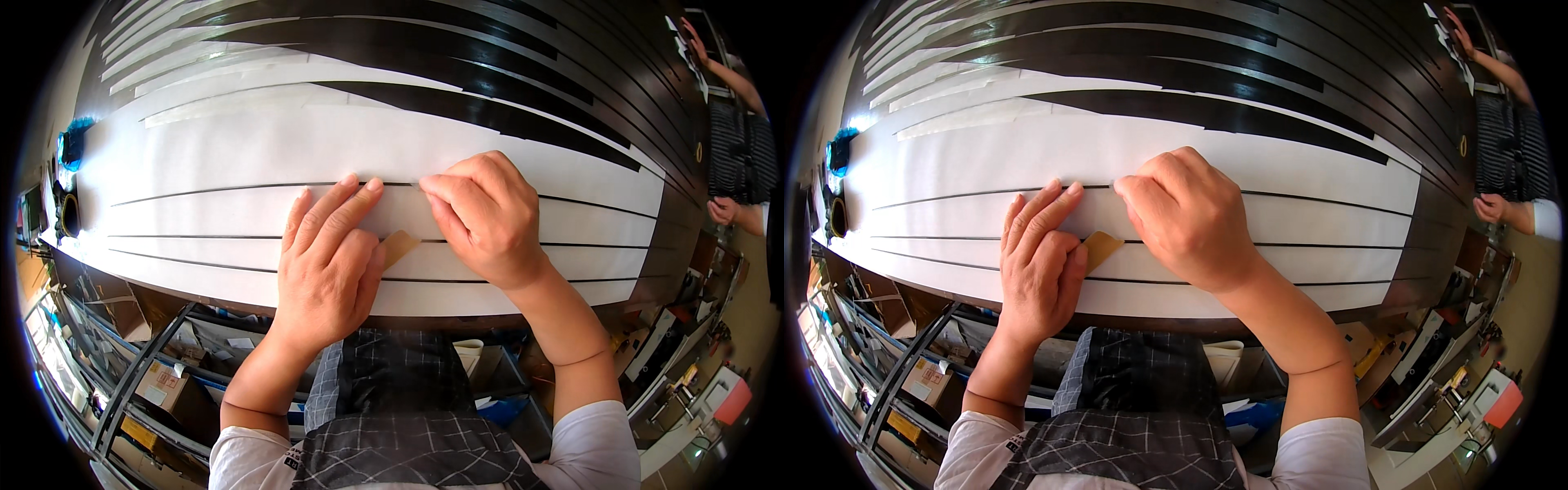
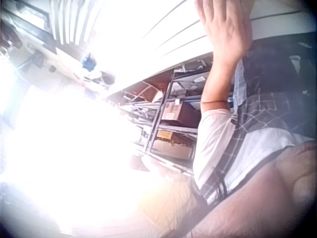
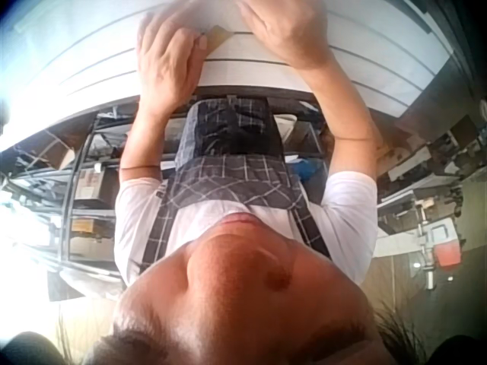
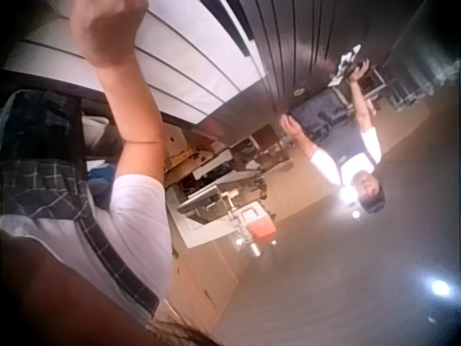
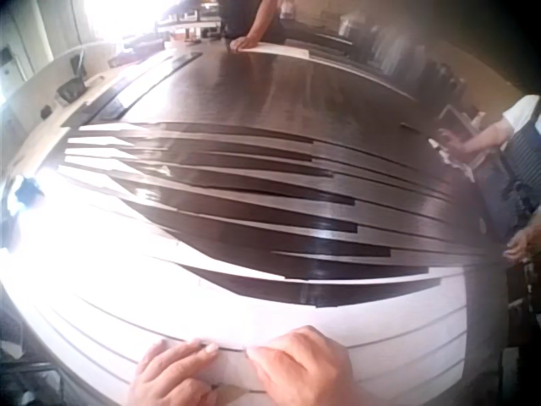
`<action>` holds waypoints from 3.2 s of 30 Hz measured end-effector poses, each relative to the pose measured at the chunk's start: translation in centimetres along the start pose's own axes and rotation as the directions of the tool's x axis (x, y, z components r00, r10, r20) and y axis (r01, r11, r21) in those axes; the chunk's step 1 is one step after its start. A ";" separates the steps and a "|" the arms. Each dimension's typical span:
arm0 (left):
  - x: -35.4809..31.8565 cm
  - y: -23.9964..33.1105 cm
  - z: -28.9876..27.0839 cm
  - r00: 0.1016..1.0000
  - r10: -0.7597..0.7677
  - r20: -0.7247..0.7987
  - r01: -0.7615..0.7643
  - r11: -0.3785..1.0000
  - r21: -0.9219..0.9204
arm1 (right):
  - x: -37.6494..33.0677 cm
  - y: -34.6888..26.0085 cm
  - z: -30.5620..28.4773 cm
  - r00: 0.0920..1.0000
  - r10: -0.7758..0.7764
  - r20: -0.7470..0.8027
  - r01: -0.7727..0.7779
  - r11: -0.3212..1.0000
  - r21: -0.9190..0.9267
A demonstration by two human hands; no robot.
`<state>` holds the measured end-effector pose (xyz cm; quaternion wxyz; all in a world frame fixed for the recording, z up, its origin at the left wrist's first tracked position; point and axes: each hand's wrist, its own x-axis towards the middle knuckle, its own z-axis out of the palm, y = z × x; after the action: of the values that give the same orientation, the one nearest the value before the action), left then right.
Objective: The person places a long strip of white material with black lines onto a large flat surface. They use a small yellow squeegee to smooth the material, pressing it firmly against the surface to remove air bubbles. The person then uses a utility knife to trim the excess material along the edges of the strip.
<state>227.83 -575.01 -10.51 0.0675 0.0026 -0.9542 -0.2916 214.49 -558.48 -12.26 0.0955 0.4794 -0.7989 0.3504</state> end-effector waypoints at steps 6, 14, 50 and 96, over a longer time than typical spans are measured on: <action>0.0 0.0 0.0 1.000 -0.002 -0.004 0.002 1.000 -0.002 | 0.2 -0.1 0.0 0.999 0.045 -0.007 -0.045 0.998 0.032; 0.1 0.0 0.0 1.000 0.000 -0.009 0.000 1.000 -0.005 | 0.2 0.0 -0.3 0.999 0.039 0.012 -0.040 0.995 0.091; 0.1 0.1 0.2 1.000 0.005 0.003 -0.005 1.000 0.018 | 0.0 0.1 0.3 0.999 0.041 -0.025 -0.041 0.999 0.026; 0.1 0.2 0.2 1.000 -0.002 0.010 0.001 0.999 0.051 | 0.1 -0.1 -0.1 0.986 0.164 -0.003 -0.161 0.971 0.175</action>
<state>227.76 -574.72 -10.54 0.0626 0.0038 -0.9615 -0.2674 214.51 -558.49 -12.11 0.0314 0.4160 -0.8010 0.4295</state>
